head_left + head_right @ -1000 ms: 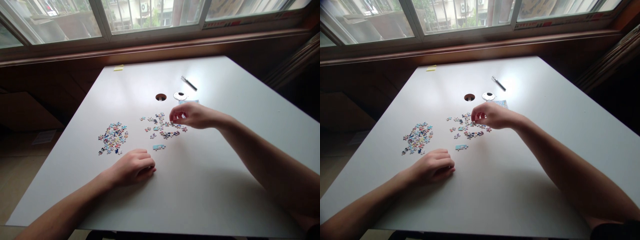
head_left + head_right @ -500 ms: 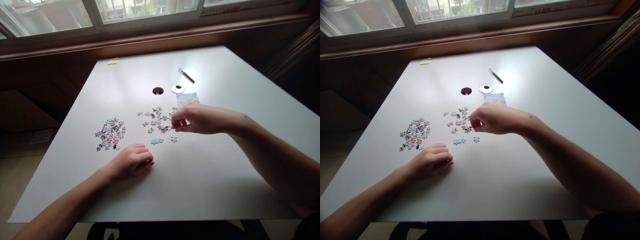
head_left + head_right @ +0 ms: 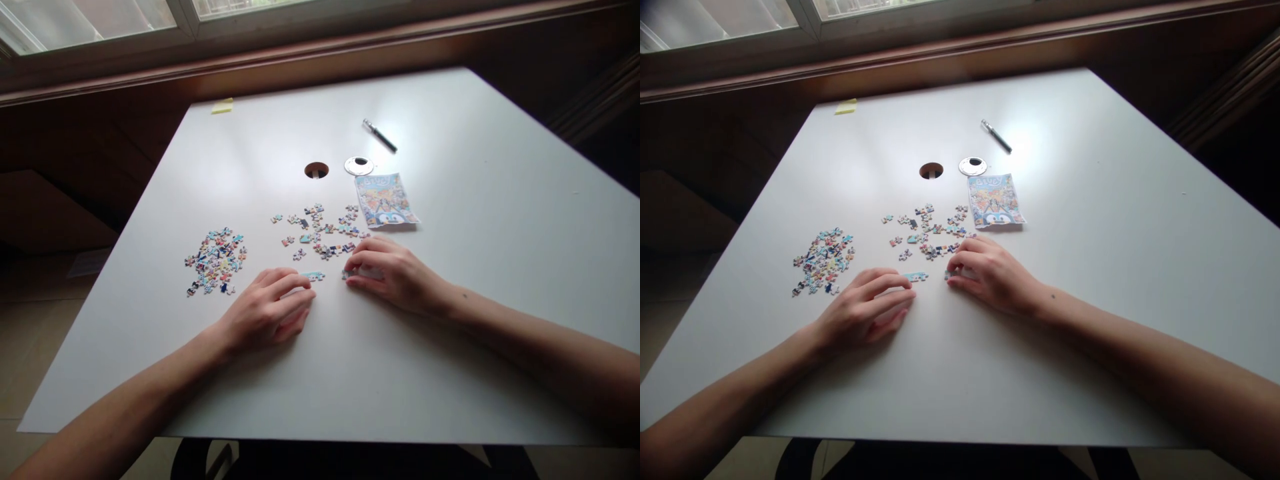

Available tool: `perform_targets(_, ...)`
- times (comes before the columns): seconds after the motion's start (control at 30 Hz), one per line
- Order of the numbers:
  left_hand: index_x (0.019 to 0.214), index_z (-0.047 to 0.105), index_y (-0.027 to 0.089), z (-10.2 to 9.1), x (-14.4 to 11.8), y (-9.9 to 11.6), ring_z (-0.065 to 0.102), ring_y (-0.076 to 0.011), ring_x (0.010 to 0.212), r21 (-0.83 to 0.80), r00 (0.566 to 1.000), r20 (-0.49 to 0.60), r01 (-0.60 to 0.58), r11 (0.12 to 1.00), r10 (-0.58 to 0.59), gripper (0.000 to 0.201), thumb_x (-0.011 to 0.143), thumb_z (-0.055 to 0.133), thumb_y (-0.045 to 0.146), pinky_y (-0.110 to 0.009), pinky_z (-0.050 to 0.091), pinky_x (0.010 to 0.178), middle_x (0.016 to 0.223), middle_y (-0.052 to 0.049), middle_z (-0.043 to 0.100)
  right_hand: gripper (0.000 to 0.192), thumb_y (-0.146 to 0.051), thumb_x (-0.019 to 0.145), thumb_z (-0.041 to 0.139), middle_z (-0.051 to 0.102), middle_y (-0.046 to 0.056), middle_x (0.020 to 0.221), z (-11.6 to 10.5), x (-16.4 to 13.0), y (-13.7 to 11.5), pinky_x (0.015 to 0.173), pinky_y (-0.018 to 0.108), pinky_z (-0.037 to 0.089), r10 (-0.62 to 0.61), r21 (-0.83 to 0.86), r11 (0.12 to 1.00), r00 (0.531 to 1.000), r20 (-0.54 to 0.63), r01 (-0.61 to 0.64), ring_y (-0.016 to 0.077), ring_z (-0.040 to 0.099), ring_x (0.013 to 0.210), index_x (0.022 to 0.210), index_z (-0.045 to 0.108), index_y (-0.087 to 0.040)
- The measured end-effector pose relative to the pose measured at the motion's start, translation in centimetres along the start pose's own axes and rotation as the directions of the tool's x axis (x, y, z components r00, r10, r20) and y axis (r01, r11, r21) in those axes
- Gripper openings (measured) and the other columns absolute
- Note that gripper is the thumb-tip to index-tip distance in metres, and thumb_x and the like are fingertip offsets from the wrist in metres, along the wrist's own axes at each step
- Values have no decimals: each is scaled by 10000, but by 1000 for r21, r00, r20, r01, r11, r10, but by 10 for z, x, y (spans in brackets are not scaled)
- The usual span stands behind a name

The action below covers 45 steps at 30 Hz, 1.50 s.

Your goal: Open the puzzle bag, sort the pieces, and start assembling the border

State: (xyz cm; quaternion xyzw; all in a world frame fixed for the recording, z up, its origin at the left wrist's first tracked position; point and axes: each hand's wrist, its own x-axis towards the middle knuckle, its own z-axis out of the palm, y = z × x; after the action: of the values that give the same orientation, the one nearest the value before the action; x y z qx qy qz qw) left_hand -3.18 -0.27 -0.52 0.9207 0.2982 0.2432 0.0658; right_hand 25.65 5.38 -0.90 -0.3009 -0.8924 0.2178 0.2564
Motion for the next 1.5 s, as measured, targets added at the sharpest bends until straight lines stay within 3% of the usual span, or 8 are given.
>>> perform_targets(0.17, 1240, 614, 159, 0, 2, 2, 549, -277, 1249, 9, 997, 73, -12, 1000, 11, 347, 894, 606, 183, -435, 486, 1044, 1347, -113, 626, 111, -252, 971, 595, 634, 99, 976, 2, 0, -2, 785, 360, 495, -36, -31, 999, 999, -5, 36, 231, 587, 892, 1024, 680, -205)
perform_targets(0.47, 1302, 582, 152, 0, 6, 2, 513, -268, 1334, 9, 980, 183, -78, 997, 75, 346, 963, 521, 185, -427, 444, 1078, 1445, -106, 567, 112, -254, 985, 570, 628, 92, 963, 13, 5, -12, 754, 344, 489, -48, -51, 998, 998, -31, 47, 216, 576, 862, 1012, 661, -194)
perform_targets(1.3, 1339, 569, 178, -1, 5, 0, 494, -263, 1363, -22, 977, 205, -54, 998, 58, 375, 968, 522, 208, -429, 418, 1113, 1450, -118, 561, 120, -242, 940, 622, 645, 88, 968, 14, 3, -9, 760, 351, 517, -19, 3, 1000, 998, -59, 20, 220, 607, 876, 1039, 689, -228)
perform_targets(1.5, 1336, 572, 184, 0, 5, 0, 498, -262, 1363, -23, 977, 205, -51, 998, 55, 372, 968, 523, 207, -426, 417, 1118, 1441, -111, 571, 135, -198, 947, 591, 659, 86, 974, 11, 3, -5, 766, 347, 533, -40, 99, 994, 997, -72, 47, 210, 623, 871, 1028, 694, -232)
